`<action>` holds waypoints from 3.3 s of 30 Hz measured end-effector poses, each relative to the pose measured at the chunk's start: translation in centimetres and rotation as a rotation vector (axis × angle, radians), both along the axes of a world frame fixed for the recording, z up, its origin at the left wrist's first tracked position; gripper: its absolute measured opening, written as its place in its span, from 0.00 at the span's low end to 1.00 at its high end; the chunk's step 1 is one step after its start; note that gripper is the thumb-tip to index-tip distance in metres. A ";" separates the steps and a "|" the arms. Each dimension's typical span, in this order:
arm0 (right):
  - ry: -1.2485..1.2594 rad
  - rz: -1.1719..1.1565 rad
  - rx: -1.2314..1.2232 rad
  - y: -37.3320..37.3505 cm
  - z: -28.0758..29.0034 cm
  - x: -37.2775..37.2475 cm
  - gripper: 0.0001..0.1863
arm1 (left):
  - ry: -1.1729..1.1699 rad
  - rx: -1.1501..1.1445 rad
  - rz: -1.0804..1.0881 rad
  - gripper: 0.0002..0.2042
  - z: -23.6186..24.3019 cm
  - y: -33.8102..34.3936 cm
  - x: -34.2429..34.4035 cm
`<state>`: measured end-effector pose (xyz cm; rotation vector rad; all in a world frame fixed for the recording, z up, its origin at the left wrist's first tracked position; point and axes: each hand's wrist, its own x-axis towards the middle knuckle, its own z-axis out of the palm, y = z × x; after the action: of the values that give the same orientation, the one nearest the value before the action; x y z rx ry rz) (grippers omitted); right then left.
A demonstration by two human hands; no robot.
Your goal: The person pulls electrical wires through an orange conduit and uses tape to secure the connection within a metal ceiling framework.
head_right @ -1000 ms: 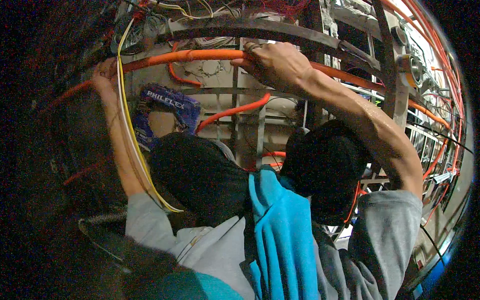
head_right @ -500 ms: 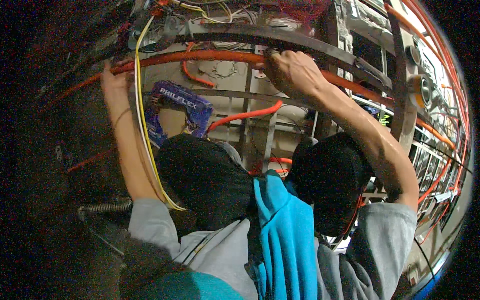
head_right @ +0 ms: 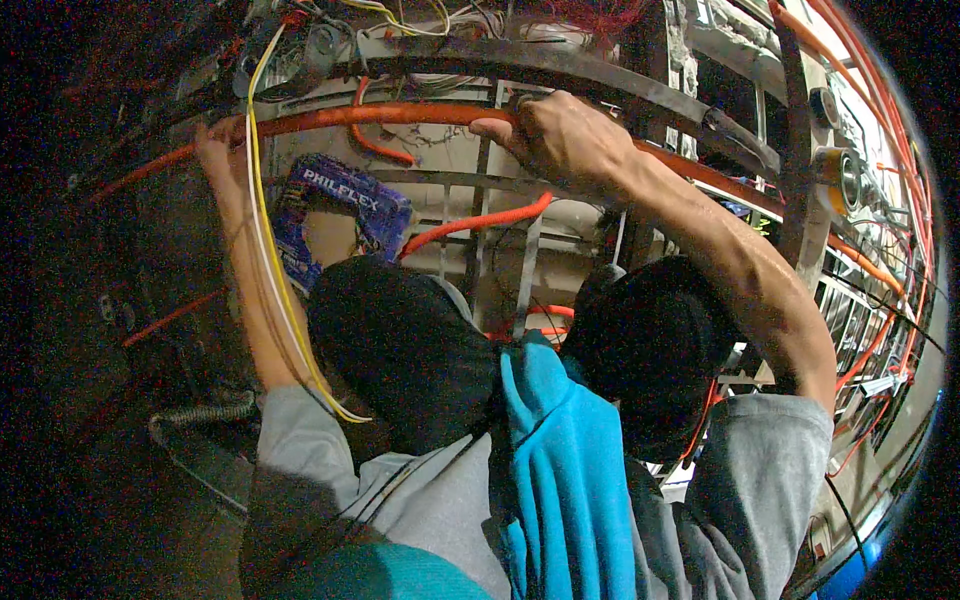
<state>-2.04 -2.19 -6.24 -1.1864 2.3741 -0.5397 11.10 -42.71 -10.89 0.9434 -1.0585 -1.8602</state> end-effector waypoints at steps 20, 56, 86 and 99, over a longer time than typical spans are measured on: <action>-0.039 -0.144 0.157 1.3 -1.8 -1.1 0.19 | 0.514 0.344 -0.103 0.18 -2.5 2.0 0.7; 0.544 0.251 -0.207 3.7 1.2 1.7 0.43 | -0.328 -0.347 -0.063 0.34 0.5 0.5 -2.2; 0.438 0.226 -0.152 5.4 -0.6 0.6 0.42 | -0.250 -0.125 -0.173 0.34 -2.8 -0.1 -1.6; 0.557 0.274 -0.155 4.3 2.1 2.2 0.31 | -0.317 -0.212 -0.225 0.41 -1.8 -1.0 -0.1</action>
<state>0.11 2.16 -4.18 -1.9015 2.5700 -0.3338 11.00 -43.70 -12.69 1.0490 -1.5776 -1.7647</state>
